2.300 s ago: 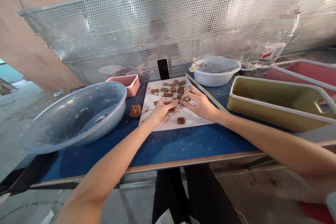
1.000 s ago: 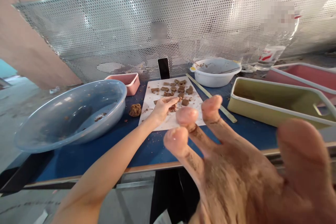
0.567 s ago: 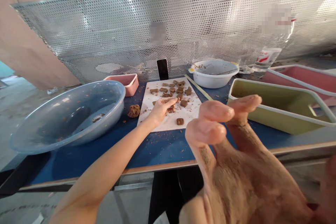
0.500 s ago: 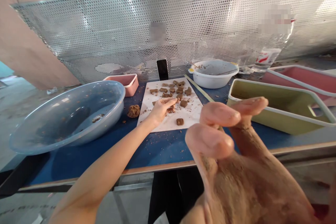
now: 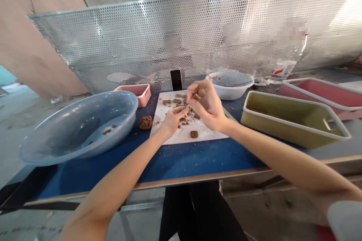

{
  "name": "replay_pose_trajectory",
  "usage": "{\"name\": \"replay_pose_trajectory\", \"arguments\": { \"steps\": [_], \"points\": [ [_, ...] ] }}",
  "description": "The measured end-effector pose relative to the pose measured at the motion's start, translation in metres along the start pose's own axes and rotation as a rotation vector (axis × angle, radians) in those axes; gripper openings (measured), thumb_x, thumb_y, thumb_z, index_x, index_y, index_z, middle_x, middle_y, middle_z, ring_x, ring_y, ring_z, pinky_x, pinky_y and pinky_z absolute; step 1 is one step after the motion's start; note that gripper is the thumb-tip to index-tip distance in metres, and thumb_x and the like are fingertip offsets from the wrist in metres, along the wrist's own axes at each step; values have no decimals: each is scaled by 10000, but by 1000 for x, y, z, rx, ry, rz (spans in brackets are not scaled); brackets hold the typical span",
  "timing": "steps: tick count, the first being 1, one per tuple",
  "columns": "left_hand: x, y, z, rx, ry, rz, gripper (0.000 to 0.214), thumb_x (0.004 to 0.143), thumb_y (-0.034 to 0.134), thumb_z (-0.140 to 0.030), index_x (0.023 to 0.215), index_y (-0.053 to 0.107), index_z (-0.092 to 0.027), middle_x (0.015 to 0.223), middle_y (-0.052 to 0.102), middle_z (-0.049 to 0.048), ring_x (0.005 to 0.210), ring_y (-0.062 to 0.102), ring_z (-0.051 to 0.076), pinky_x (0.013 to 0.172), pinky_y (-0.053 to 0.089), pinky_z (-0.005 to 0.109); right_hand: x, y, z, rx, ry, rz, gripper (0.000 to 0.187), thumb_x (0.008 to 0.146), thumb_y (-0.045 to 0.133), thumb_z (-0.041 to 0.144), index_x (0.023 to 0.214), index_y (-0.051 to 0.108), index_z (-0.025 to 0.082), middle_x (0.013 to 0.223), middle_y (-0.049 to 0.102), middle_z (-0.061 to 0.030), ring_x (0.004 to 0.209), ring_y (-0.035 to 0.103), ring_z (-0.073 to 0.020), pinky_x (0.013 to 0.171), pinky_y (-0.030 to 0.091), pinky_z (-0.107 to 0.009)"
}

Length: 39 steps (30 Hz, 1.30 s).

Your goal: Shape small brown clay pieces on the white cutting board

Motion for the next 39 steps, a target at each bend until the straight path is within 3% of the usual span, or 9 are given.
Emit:
{"name": "replay_pose_trajectory", "arguments": {
  "steps": [4,7,10,15,20,23,30,35,39],
  "points": [
    [-1,-4,-6,27,56,8,445,837,875,-608,818,733,-186,807,636,24,733,569,153,702,478,301,-10,-31,-76,-425,-62,298,282,1093,584,422,1324,591,261,1037,595,-63,955,624,-237,975,613,-484],
    [-4,-4,-13,200,119,7,396,893,838,-588,921,790,-195,867,691,52,784,599,190,711,467,313,-29,-37,-97,-494,-11,370,401,1087,622,448,1446,595,271,1156,626,-92,1053,673,-262,1032,623,-511],
    [-6,0,-16,283,154,27,400,918,812,-580,1000,807,-189,951,741,82,862,643,222,761,483,329,-40,-30,-94,-475,-16,376,339,1101,606,428,1402,657,282,1192,656,-104,1118,697,-282,1056,628,-535],
    [-7,4,-15,297,165,32,457,878,821,-644,941,790,-192,920,730,76,840,628,220,751,476,326,-42,-25,-93,-427,-43,321,218,1118,571,368,1223,729,261,1129,691,-103,1080,712,-274,1021,644,-520],
    [-8,-3,-19,345,189,-29,497,936,751,-691,801,726,-213,778,618,46,755,545,212,706,422,339,-43,-28,-102,-428,12,294,187,1117,573,381,1187,679,245,1119,661,-90,972,688,-238,954,630,-464],
    [-7,-11,-19,323,197,-105,455,963,736,-662,835,729,-225,764,577,36,734,519,210,692,409,346,-44,-29,-106,-466,75,296,183,1129,539,409,1150,608,241,1135,625,-86,903,640,-209,882,595,-408],
    [-3,-23,-19,305,239,-198,304,979,706,-514,942,797,-226,898,667,68,889,621,253,766,476,351,-45,-31,-118,-571,178,348,433,1168,406,482,802,435,251,742,529,-6,710,552,-187,718,462,-349],
    [-4,-23,-21,311,242,-217,271,971,689,-468,927,792,-222,913,670,65,902,609,246,786,475,345,-45,-32,-120,-540,108,306,270,1127,536,436,1004,655,227,988,690,-69,899,671,-228,870,542,-372],
    [-4,-23,-20,301,228,-219,293,961,718,-502,924,787,-220,898,651,64,892,604,249,791,477,353,-45,-34,-121,-522,87,270,186,1117,547,370,1137,662,226,1117,692,-90,998,682,-232,939,554,-375]
  ]
}}
Point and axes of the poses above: each hand's wrist, its own x-axis towards the middle knuckle, its own y-axis out of the palm, z = x × y, the point moved 8 cm from there along x, towards the middle knuckle
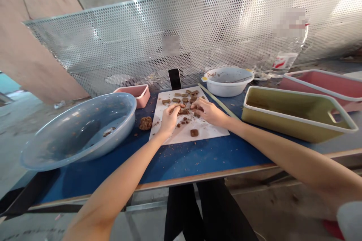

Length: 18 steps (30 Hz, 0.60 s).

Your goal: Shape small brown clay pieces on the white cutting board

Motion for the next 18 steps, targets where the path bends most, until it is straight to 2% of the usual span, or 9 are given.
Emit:
{"name": "replay_pose_trajectory", "arguments": {
  "steps": [5,10,13,18],
  "points": [
    [1,0,2,-4,7,11,219,966,701,-411,948,801,-218,908,682,69,908,627,248,794,498,354,0,5,-2,-38,47,96,329,1161,452,423,938,590,225,910,647,-52,853,645,-218,826,516,-370],
    [1,0,4,-3,-10,-1,186,937,689,-358,936,800,-209,901,690,70,903,633,250,772,489,346,1,6,7,28,-21,94,146,1110,544,335,1097,630,218,1102,680,-92,985,675,-235,914,545,-380],
    [1,1,4,9,-6,10,206,941,679,-381,948,795,-210,909,682,62,891,620,239,791,482,340,0,7,10,23,-26,116,138,1114,538,318,1119,627,213,1127,677,-98,998,676,-230,927,541,-371],
    [0,2,5,11,-6,22,211,970,640,-351,969,795,-208,910,674,55,854,606,213,788,477,323,0,12,6,-59,33,212,364,1167,466,430,903,592,213,860,658,-43,789,637,-197,772,476,-327]
  ]
}}
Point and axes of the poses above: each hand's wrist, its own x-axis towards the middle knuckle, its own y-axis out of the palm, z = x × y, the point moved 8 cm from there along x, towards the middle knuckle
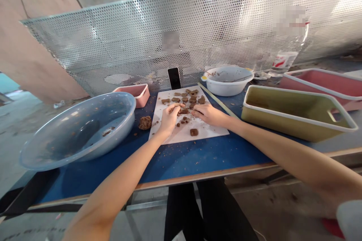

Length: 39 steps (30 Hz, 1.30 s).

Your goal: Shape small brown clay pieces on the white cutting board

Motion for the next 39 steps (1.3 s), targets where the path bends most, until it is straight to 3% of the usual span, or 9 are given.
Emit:
{"name": "replay_pose_trajectory", "arguments": {
  "steps": [4,6,11,18,23,27,32,39],
  "points": [
    [1,0,3,0,-3,0,215,988,635,-348,967,796,-207,884,667,48,819,601,201,773,476,319,-2,0,0,47,-22,-26,218,1126,578,401,1150,676,208,1009,765,-61,839,702,-198,772,494,-306],
    [1,0,3,0,4,-1,206,989,638,-336,985,799,-206,893,683,48,833,616,201,792,483,320,-4,0,1,55,-24,-30,228,1107,623,399,1218,692,212,972,780,-46,799,709,-190,747,500,-298],
    [1,-1,4,-13,5,-19,190,976,652,-322,1011,795,-202,976,733,59,899,647,205,838,499,321,-8,-2,10,22,-47,-58,264,1129,593,424,1101,748,213,943,808,-46,852,758,-197,766,524,-298],
    [-1,1,-2,-42,-16,6,182,948,703,-337,997,807,-197,984,738,66,873,635,198,810,502,319,-11,-8,17,22,-112,-164,238,1123,626,412,1200,735,215,965,819,-27,783,751,-156,733,550,-266],
    [0,11,5,-92,-23,123,242,954,752,-429,974,815,-196,897,709,48,793,598,177,754,471,306,-13,-19,32,-16,-269,-288,235,1139,602,388,1207,758,227,976,727,-51,835,710,-175,806,616,-317],
    [-2,24,13,-221,-75,271,318,936,809,-506,893,806,-191,826,676,39,766,601,174,732,481,303,-14,-26,34,-7,-294,-366,225,1123,633,364,1252,775,247,955,587,-39,827,630,-174,819,638,-348],
    [-7,34,12,-461,-206,358,381,834,923,-542,964,852,-191,940,741,63,797,643,173,736,526,305,-13,-27,32,35,-293,-361,307,1135,599,313,1407,740,290,960,544,-33,871,612,-186,850,646,-362],
    [-12,42,11,-520,-282,410,423,748,1016,-519,918,842,-173,805,703,29,740,617,132,721,506,281,-13,-22,33,30,-301,-294,394,1167,513,314,1530,667,311,1004,541,-38,912,617,-181,915,656,-373]
  ]
}}
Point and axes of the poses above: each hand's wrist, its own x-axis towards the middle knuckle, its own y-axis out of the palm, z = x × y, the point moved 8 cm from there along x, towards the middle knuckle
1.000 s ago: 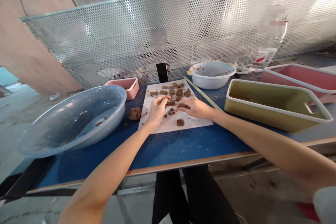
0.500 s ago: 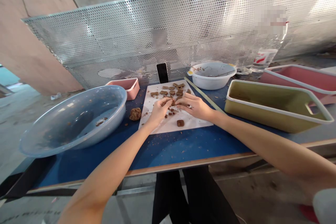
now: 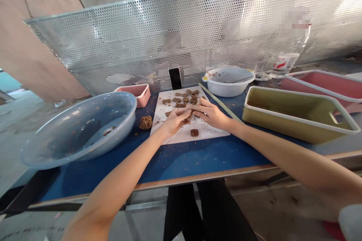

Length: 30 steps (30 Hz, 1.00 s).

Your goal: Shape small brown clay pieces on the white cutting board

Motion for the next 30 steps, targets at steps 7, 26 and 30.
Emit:
{"name": "replay_pose_trajectory", "arguments": {
  "steps": [7,26,30],
  "points": [
    [-2,0,-1,-86,-39,-26,405,700,1056,-424,947,861,-170,879,750,41,725,627,119,702,504,278,0,-8,1,-69,62,-101,448,1027,776,380,1457,674,304,1087,567,-53,910,633,-201,867,675,-409],
    [1,-5,2,-39,-18,-25,469,681,1061,-496,955,881,-162,880,764,64,718,643,128,679,503,281,-2,-8,5,-65,-22,-156,259,1054,732,361,1293,775,273,991,576,-44,882,638,-199,776,654,-384],
    [0,-5,-1,-23,-11,-41,454,688,1053,-502,943,875,-170,865,761,58,702,633,130,666,499,283,-1,-10,4,-99,10,-158,329,1019,783,390,1326,753,276,1019,583,-56,926,647,-225,814,667,-424]
  ]
}}
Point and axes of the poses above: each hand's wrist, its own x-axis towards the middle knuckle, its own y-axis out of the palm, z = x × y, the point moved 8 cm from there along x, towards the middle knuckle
